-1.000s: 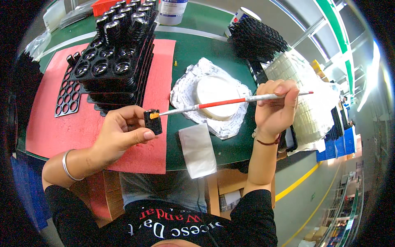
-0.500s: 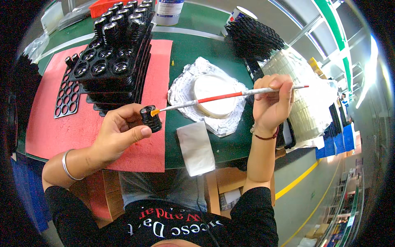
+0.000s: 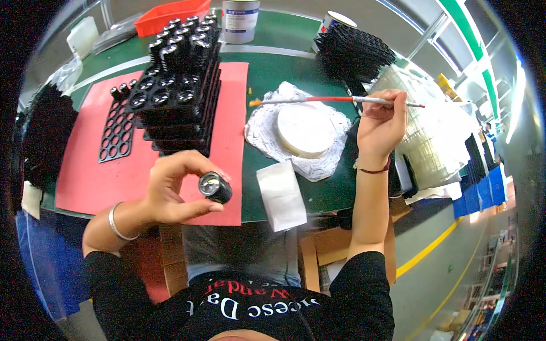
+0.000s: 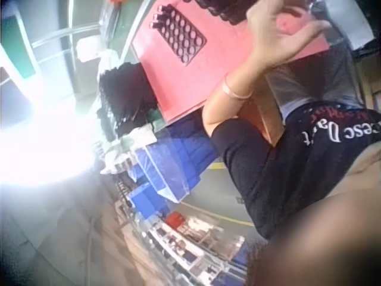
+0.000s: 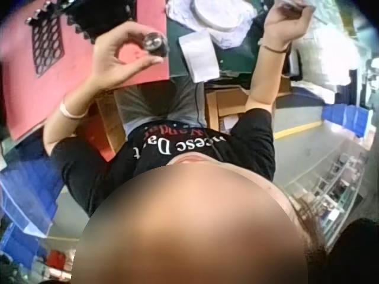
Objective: Apply a yellow coating to small black cylindrical components using a small brush at a factory workbench.
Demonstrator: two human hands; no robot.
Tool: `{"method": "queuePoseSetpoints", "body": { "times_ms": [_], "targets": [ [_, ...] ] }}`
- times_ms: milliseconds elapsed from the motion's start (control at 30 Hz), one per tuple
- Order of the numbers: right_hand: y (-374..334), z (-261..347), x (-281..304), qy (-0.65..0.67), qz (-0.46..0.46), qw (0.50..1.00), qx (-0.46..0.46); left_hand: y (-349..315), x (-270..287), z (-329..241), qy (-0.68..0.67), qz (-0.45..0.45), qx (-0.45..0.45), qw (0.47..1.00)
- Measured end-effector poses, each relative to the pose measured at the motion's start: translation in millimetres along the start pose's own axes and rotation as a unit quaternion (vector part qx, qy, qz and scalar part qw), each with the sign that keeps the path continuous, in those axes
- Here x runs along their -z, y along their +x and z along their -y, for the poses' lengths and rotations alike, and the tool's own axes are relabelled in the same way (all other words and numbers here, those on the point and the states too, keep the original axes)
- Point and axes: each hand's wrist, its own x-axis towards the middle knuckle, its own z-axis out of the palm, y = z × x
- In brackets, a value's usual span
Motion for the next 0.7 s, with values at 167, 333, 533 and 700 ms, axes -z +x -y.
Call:
{"method": "queuePoseSetpoints", "body": {
  "times_ms": [167, 333, 533, 700],
  "targets": [
    [2.9, -3.9, 10.9, -0.005, -0.058, 0.998, 0.007, 16.6, 51.8, -9.0, 0.212, -0.24, -0.242, 0.916],
    [6.0, -8.5, 8.3, -0.02, -0.074, 0.997, 0.015, 16.6, 143.7, -1.4, 0.229, -0.474, -0.029, 0.85],
    [8.9, -11.0, 10.3, -0.055, -0.046, 0.997, 0.019, -8.1, 219.0, 95.6, 0.349, -0.305, 0.196, 0.864],
    [7.6, -10.3, 14.3, -0.057, -0.063, 0.996, 0.023, 5.3, 186.9, 92.6, 0.323, -0.294, 0.313, 0.843]
  ]
}}
